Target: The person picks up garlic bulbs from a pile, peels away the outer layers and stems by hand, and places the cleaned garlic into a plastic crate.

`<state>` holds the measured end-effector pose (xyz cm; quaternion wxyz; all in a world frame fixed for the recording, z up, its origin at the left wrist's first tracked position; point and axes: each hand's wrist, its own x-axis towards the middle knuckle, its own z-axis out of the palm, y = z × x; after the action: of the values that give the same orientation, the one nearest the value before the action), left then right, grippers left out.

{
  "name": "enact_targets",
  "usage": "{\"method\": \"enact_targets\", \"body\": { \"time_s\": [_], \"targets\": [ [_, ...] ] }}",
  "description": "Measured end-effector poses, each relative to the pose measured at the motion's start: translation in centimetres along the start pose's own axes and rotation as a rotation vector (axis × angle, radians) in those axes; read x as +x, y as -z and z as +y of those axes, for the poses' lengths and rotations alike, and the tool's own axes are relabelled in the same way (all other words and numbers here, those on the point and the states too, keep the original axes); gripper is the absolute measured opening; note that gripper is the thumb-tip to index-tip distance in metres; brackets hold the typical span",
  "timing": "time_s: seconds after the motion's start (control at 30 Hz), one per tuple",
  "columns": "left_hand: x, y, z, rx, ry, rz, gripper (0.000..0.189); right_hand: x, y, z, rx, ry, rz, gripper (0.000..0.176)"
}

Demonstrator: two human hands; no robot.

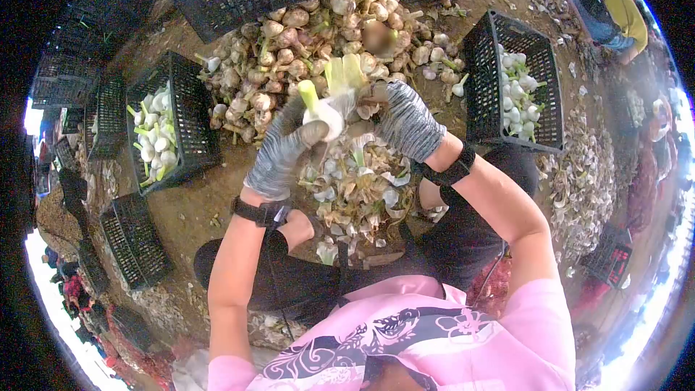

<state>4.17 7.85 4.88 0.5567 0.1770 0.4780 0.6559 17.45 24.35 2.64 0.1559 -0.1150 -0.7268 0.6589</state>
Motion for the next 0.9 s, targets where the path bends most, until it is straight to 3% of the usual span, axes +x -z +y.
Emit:
{"method": "enact_targets", "body": {
  "time_s": [0.03,0.07,0.1,0.13,0.17,0.23,0.3,0.37,0.4,0.43,0.5,0.53,0.57,0.63,0.67,0.7,0.77,0.8,0.83,0.9],
  "targets": [
    [0.3,0.1,-0.7,0.002,0.001,0.001,0.042,0.1,0.1,-0.2,-0.512,0.252,-0.049,0.019],
    [0.9,0.2,-1.4,0.093,-0.136,0.123,0.041,0.2,-0.1,-0.5,-0.51,0.254,-0.047,0.019],
    [1.2,0.2,-1.7,0.184,-0.275,0.246,0.039,0.2,-0.6,-1.0,-0.11,-0.026,0.047,0.02],
    [1.1,0.3,-1.9,0.168,-0.273,0.276,0.033,0.3,-1.1,-1.3,0.293,-0.303,0.133,0.021],
    [1.1,0.4,-2.0,0.171,-0.277,0.279,0.033,0.1,-1.6,-0.9,0.295,-0.299,0.128,0.021],
    [1.0,0.5,-2.2,0.316,-0.259,0.374,0.028,-0.3,-2.7,0.0,-0.071,-0.013,0.137,0.023],
    [1.0,0.7,-2.1,0.293,-0.274,0.353,0.024,-0.6,-1.8,0.3,-0.224,0.013,0.121,0.023],
    [1.1,0.8,-1.8,0.239,-0.311,0.305,0.017,-0.2,-0.8,1.5,0.549,-0.185,0.104,0.025],
    [0.7,0.7,-1.4,0.217,-0.368,0.242,0.012,0.2,-1.1,-0.8,0.855,-0.229,0.131,0.026],
    [0.7,0.9,-1.1,0.216,-0.366,0.24,0.012,0.1,-0.7,-0.5,0.854,-0.229,0.134,0.026],
    [0.7,1.6,-0.4,0.102,-0.344,-0.041,0.013,0.0,0.6,0.9,0.412,-0.301,0.058,0.024],
    [0.4,1.8,-0.3,0.015,-0.296,-0.082,0.016,0.5,1.1,1.5,1.151,-0.592,-0.026,0.024],
    [0.1,1.8,-0.3,0.016,-0.295,-0.082,0.016,0.4,1.1,2.0,1.152,-0.591,-0.026,0.024],
    [-0.4,1.9,-0.3,-0.437,-0.135,-0.07,0.021,0.5,0.0,1.4,0.829,-0.582,0.209,0.024],
    [-0.4,2.0,-0.2,-0.56,-0.114,-0.124,0.024,0.3,0.3,1.7,0.486,-0.569,0.036,0.034],
    [-0.4,2.0,-0.2,-0.559,-0.117,-0.125,0.024,0.2,0.1,0.8,0.485,-0.566,0.035,0.034],
    [-0.3,2.1,-0.4,-0.67,-0.1,0.046,0.025,-0.2,-0.6,-1.7,-0.122,-0.073,-0.538,0.044],
    [0.2,2.4,-0.5,-0.793,-0.124,-0.117,0.029,-1.0,-0.5,-1.1,0.075,-0.174,-0.756,0.048],
    [0.3,2.6,-0.6,-0.794,-0.127,-0.113,0.029,-1.3,-0.5,-0.4,0.075,-0.173,-0.761,0.048],
    [0.2,2.7,-0.7,-0.803,-0.078,-0.038,0.035,-1.7,-0.5,0.4,-0.272,-0.162,-0.799,0.055]
  ]
}}
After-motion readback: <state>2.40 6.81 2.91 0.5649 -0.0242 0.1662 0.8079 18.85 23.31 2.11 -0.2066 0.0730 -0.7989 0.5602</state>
